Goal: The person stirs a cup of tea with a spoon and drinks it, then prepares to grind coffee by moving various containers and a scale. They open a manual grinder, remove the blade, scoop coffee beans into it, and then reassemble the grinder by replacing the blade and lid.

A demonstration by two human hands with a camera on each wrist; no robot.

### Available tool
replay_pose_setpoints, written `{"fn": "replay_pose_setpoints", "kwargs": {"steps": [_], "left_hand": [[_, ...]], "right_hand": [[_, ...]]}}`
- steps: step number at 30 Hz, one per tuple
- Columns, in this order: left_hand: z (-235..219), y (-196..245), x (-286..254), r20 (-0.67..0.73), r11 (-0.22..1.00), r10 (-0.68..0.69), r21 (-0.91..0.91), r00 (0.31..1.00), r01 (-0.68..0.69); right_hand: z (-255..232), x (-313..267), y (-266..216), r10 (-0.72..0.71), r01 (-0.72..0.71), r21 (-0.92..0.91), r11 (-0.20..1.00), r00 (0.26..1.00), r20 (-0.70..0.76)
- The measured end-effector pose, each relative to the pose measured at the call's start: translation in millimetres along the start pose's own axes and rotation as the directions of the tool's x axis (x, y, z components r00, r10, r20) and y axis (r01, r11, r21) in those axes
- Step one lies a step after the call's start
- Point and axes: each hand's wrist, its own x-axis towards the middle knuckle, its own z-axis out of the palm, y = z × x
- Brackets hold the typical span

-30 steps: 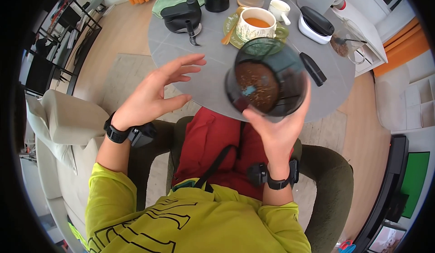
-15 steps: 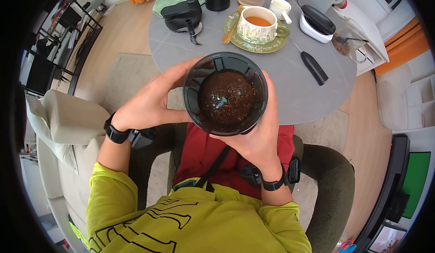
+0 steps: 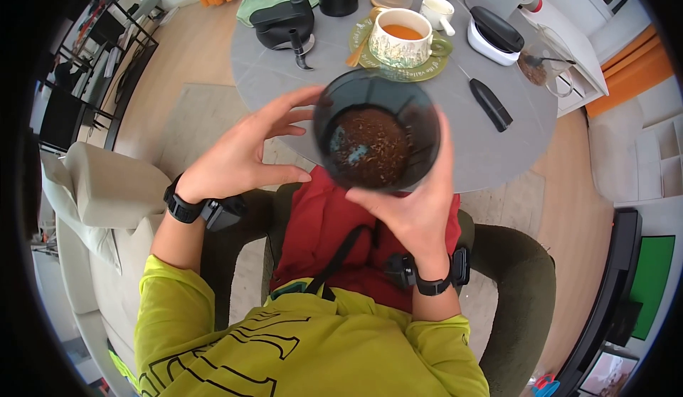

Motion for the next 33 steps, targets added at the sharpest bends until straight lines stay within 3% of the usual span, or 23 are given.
{"fn": "replay_pose_setpoints", "kwargs": {"steps": [2, 5, 6, 7, 9, 11, 13, 19, 23, 28, 33], "left_hand": [[-1, -1, 0, -0.005, 1.0, 0.011, -0.007, 1.0, -0.011], [-2, 1, -2, -0.004, 1.0, 0.017, 0.003, 1.0, -0.017], [-2, 1, -1, 0.008, 1.0, 0.016, 0.015, 1.0, -0.016], [-2, 1, 1, 0.013, 1.0, 0.019, 0.014, 1.0, -0.019], [-1, -2, 0, -0.001, 1.0, 0.022, 0.002, 1.0, -0.022], [-1, -3, 0, -0.006, 0.999, 0.034, -0.007, 0.999, -0.034], [-1, -2, 0, 0.006, 0.999, 0.045, -0.014, 0.999, -0.044], [0, 3, -1, 0.015, 1.0, -0.01, 0.009, 1.0, 0.01], [1, 5, 1, 0.009, 0.999, 0.041, 0.034, 0.999, -0.042], [0, 7, -1, 0.012, 0.998, 0.052, 0.031, 0.999, -0.053], [0, 10, -1, 0.02, 0.999, -0.022, 0.039, 1.0, 0.021]], "right_hand": [[3, 1, -1, 0.023, -0.023, 0.035, 0.999, 1.0, 0.0], [4, 3, -8, -0.039, 0.032, 0.045, 0.998, 0.987, 0.156], [1, 2, -7, -0.079, 0.088, -0.036, 0.995, 0.977, 0.199], [1, 2, -6, -0.078, 0.087, -0.04, 0.995, 0.978, 0.195], [3, 3, -5, 0.061, -0.054, 0.118, 0.992, 0.997, -0.057], [3, 4, -5, 0.057, -0.052, 0.108, 0.993, 0.997, -0.046], [7, 2, -9, -0.041, 0.022, 0.132, 0.991, 0.989, 0.144], [8, 0, -6, -0.075, 0.067, 0.06, 0.996, 0.987, 0.144], [8, -4, -5, -0.097, 0.103, -0.022, 0.994, 0.98, 0.172], [8, -4, -10, -0.084, 0.079, 0.043, 0.996, 0.986, 0.147], [6, -5, -11, -0.097, 0.094, 0.025, 0.995, 0.984, 0.149]]}}
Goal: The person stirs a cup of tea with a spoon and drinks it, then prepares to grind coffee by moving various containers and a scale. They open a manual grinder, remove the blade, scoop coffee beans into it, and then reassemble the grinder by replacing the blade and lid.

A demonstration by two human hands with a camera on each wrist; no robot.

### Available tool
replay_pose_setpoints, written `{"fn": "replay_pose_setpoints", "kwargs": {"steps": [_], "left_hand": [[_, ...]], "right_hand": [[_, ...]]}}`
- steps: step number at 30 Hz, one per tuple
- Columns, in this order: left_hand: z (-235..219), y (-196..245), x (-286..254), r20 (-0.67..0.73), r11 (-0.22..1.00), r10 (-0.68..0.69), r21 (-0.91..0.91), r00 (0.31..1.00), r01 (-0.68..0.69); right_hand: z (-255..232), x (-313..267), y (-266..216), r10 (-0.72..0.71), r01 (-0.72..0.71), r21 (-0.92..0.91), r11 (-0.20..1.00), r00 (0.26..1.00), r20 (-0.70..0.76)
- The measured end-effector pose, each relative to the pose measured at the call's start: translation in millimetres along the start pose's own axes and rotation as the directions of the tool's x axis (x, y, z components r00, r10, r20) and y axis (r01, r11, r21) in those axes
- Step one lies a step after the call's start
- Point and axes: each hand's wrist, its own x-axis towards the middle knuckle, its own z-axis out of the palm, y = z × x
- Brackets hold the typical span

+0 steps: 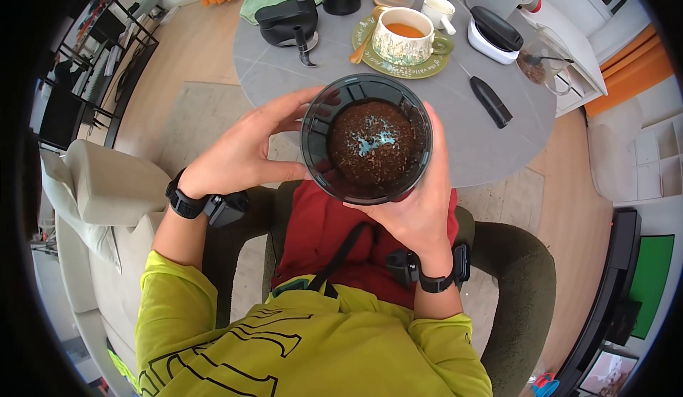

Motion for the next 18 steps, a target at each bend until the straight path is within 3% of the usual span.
{"fn": "replay_pose_setpoints", "kwargs": {"steps": [3, 5, 6, 8, 9, 10, 12, 14, 16, 18], "left_hand": [[-1, -1, -1, -0.017, 0.995, 0.102, 0.0, 0.995, -0.102], [-2, -1, -3, -0.018, 0.995, 0.094, -0.015, 0.995, -0.095], [-2, -2, -3, -0.019, 0.996, 0.084, -0.033, 0.996, -0.085], [-3, -3, -2, -0.024, 0.995, 0.095, -0.028, 0.995, -0.095], [-3, -4, -2, -0.02, 0.995, 0.101, -0.019, 0.995, -0.101], [-3, -3, -2, -0.016, 0.995, 0.102, -0.019, 0.995, -0.102], [-4, -1, -2, -0.011, 0.997, 0.074, -0.026, 0.997, -0.074], [-5, -1, -2, -0.018, 0.996, 0.088, -0.017, 0.996, -0.088], [-5, -2, -3, -0.012, 0.995, 0.097, -0.014, 0.995, -0.097], [-4, -4, -3, -0.029, 0.996, 0.086, -0.034, 0.996, -0.087]], "right_hand": [[-1, 3, -5, -0.018, 0.018, -0.056, 0.998, 1.0, -0.009], [-4, 3, -4, 0.062, -0.062, 0.007, 0.998, 0.975, -0.213], [-7, 3, -4, 0.061, -0.062, 0.003, 0.998, 0.975, -0.212], [-15, 3, -6, -0.047, 0.048, -0.069, 0.997, 0.999, 0.004], [-15, 2, -8, -0.038, 0.039, -0.057, 0.998, 0.999, 0.023], [-15, 2, -7, -0.036, 0.037, -0.058, 0.998, 0.999, 0.019], [-16, 10, -4, 0.027, -0.034, -0.031, 0.999, 0.977, -0.212], [-19, 14, -3, -0.014, 0.003, -0.071, 0.997, 0.986, -0.169], [-13, 9, -6, 0.002, -0.003, -0.04, 0.999, 1.0, -0.009], [-11, 9, -1, 0.008, -0.007, 0.02, 1.0, 0.998, -0.064]]}}
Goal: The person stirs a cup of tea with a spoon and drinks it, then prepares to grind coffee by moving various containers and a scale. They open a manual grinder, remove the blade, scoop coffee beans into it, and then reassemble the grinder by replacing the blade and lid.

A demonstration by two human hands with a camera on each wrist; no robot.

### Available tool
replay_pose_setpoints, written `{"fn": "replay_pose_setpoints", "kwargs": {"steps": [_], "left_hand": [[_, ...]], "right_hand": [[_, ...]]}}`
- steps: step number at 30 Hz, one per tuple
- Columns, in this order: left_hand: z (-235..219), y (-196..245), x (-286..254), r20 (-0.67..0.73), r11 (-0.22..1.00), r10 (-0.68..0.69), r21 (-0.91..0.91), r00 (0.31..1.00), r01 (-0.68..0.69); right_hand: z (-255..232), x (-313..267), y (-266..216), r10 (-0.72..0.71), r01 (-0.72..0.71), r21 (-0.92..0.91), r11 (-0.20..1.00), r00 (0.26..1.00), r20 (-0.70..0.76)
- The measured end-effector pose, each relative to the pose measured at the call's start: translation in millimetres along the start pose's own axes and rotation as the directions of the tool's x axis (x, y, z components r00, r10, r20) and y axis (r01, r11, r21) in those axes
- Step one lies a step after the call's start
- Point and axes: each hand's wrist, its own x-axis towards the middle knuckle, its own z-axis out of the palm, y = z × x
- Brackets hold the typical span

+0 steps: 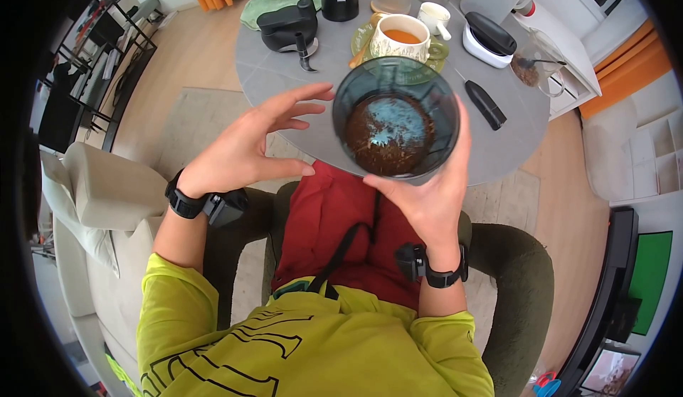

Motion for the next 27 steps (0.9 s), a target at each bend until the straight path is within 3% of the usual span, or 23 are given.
{"fn": "replay_pose_setpoints", "kwargs": {"steps": [4, 6, 8, 11, 14, 17, 19, 24, 26, 27], "left_hand": [[-2, 2, 0, -0.003, 1.0, -0.001, -0.009, 1.0, 0.001], [-2, 1, 2, 0.005, 0.999, -0.034, -0.018, 0.999, 0.034], [-2, -3, 3, 0.007, 0.999, -0.027, -0.022, 1.0, 0.027], [-4, -7, 5, 0.003, 0.999, -0.016, -0.032, 1.0, 0.016], [-6, -5, 3, -0.013, 0.999, -0.026, -0.035, 1.0, 0.026], [-9, -2, 1, -0.023, 0.998, -0.062, -0.028, 0.998, 0.061], [-10, -1, 1, -0.029, 0.996, -0.081, -0.031, 0.996, 0.081], [-10, -2, 3, -0.014, 0.992, -0.127, 0.005, 0.992, 0.128], [-9, -3, 4, -0.007, 0.995, -0.099, 0.0, 0.995, 0.099], [-9, -4, 4, -0.016, 0.997, -0.072, -0.006, 0.997, 0.072]], "right_hand": [[3, -3, 1, -0.003, 0.01, -0.093, 0.996, 0.998, 0.069], [10, -6, 3, 0.07, -0.068, 0.084, 0.994, 0.997, -0.018], [12, -5, 5, 0.094, -0.09, 0.09, 0.992, 0.995, -0.04], [17, -3, 9, 0.102, -0.106, 0.087, 0.991, 0.994, 0.048], [22, -1, 8, 0.035, -0.031, -0.034, 0.999, 0.992, 0.123], [22, 2, 11, 0.063, -0.064, 0.006, 0.998, 0.994, 0.094], [16, 6, 13, 0.123, -0.125, -0.035, 0.992, 0.991, -0.045], [5, 5, 17, 0.085, -0.083, -0.054, 0.995, 0.996, 0.041], [8, 8, 14, 0.103, -0.098, 0.055, 0.994, 0.991, -0.087], [12, 13, 2, 0.214, -0.188, 0.153, 0.97, 0.961, -0.176]]}}
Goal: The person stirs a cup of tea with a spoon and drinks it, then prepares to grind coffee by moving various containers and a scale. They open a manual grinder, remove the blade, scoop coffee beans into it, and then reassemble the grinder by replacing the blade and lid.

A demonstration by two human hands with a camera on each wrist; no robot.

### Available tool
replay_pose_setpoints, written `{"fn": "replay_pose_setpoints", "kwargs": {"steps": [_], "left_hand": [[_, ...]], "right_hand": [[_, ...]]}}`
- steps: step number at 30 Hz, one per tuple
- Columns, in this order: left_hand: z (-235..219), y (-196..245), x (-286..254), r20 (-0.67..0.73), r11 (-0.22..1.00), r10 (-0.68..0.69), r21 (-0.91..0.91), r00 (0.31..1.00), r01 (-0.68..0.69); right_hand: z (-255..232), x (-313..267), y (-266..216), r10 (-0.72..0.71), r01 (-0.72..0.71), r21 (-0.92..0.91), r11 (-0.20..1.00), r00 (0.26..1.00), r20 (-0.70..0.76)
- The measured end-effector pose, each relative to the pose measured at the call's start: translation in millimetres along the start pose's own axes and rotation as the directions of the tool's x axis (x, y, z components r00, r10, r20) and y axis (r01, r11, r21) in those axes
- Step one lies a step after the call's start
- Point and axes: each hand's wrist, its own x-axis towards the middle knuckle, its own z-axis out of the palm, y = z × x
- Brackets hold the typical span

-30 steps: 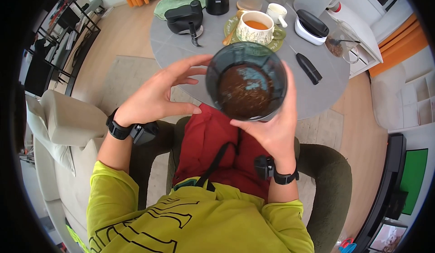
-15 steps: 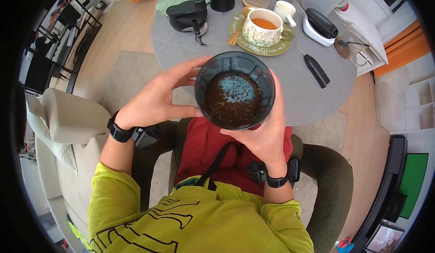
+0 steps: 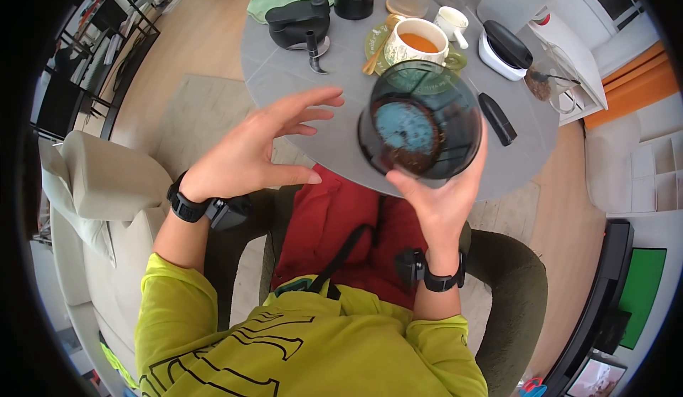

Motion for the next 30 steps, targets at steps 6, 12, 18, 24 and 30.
{"fn": "replay_pose_setpoints", "kwargs": {"steps": [6, 12, 18, 24, 30], "left_hand": [[-2, -7, 3, -0.013, 0.999, -0.015, -0.03, 1.0, 0.014], [-6, -14, 5, -0.026, 0.999, -0.029, -0.036, 0.999, 0.028], [-5, -19, 7, -0.024, 0.999, -0.032, -0.042, 0.999, 0.031], [-3, -18, 6, -0.016, 0.999, -0.032, -0.02, 0.999, 0.031], [-4, -16, 7, 0.0, 0.997, -0.064, -0.03, 0.998, 0.064]], "right_hand": [[-4, 1, 13, -0.023, 0.032, -0.062, 0.998, 0.988, 0.152], [0, 9, 21, -0.048, 0.07, -0.093, 0.993, 0.974, 0.223], [1, 14, 19, -0.083, 0.142, -0.156, 0.977, 0.939, 0.335], [6, 14, 22, -0.046, 0.079, -0.097, 0.992, 0.952, 0.302], [1, 9, 22, -0.051, 0.085, -0.129, 0.988, 0.968, 0.244]]}}
